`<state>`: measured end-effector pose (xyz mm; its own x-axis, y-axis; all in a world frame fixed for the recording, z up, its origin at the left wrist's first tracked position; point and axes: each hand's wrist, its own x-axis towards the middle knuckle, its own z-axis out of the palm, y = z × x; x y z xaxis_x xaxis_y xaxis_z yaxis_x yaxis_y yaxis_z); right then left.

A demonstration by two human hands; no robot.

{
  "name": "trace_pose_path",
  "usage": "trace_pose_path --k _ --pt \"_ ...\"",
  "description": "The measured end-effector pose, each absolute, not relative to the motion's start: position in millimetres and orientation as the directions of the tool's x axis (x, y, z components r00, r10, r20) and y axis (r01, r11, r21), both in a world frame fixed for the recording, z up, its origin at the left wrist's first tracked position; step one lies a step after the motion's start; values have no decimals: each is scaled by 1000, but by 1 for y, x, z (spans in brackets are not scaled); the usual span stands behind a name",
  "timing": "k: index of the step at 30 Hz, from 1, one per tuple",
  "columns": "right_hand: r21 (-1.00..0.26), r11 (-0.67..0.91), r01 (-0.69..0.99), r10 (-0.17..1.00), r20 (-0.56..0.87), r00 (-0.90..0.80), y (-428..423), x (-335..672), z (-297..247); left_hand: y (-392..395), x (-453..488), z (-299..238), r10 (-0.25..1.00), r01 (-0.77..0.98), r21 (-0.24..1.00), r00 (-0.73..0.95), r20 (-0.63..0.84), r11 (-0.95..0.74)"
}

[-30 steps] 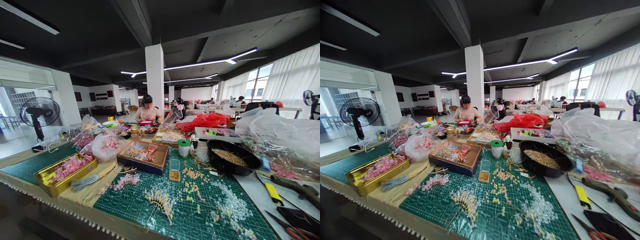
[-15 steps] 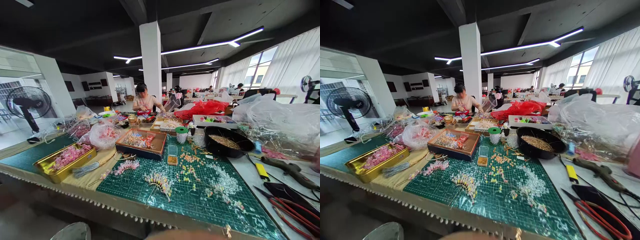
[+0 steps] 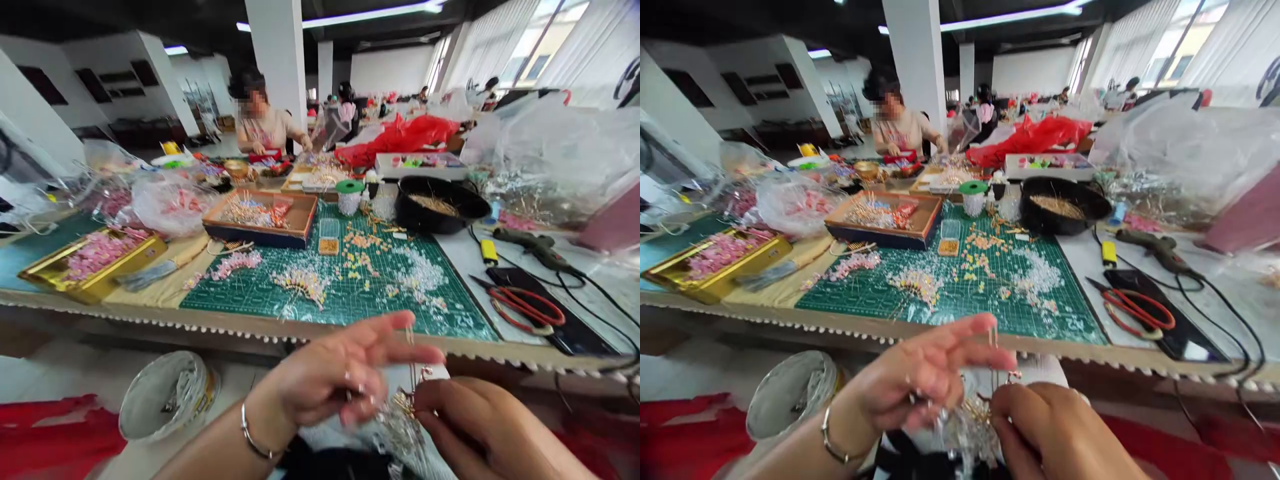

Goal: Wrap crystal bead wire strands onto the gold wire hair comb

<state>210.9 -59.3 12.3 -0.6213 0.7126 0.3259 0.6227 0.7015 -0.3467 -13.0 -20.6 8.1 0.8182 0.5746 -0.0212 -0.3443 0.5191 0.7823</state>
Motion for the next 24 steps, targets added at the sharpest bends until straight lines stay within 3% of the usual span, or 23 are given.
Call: trace_pose_path --k 2,4,6,11,14,17,20,24 --pt "-433 653 621 745 224 -628 -63 211 20 -18 -9 2 627 -310 756 761 -166 577" --pt "-508 603 615 773 182 -607 -63 210 27 -19 -3 -10 565 -182 758 775 -282 627" --pt "-503 605 617 782 231 -578 -60 210 29 -25 3 -21 486 -80 760 810 -328 645" --pt "-235 677 697 711 452 -538 -48 216 13 -38 -1 -26 271 -50 645 930 -248 763" --pt "-76 654 753 695 452 -558 -45 222 -2 -38 -6 -20 331 -144 593 918 -220 792" --pt "-57 657 752 717 358 -599 -47 223 -12 -32 -8 -18 442 -199 590 845 -302 782" --pt "-79 682 727 721 239 -651 -53 223 -14 -25 -7 -18 422 -6 683 790 -444 730" --pt "-95 755 649 654 173 -736 -61 227 -12 -17 -1 -15 335 322 799 780 -528 508"
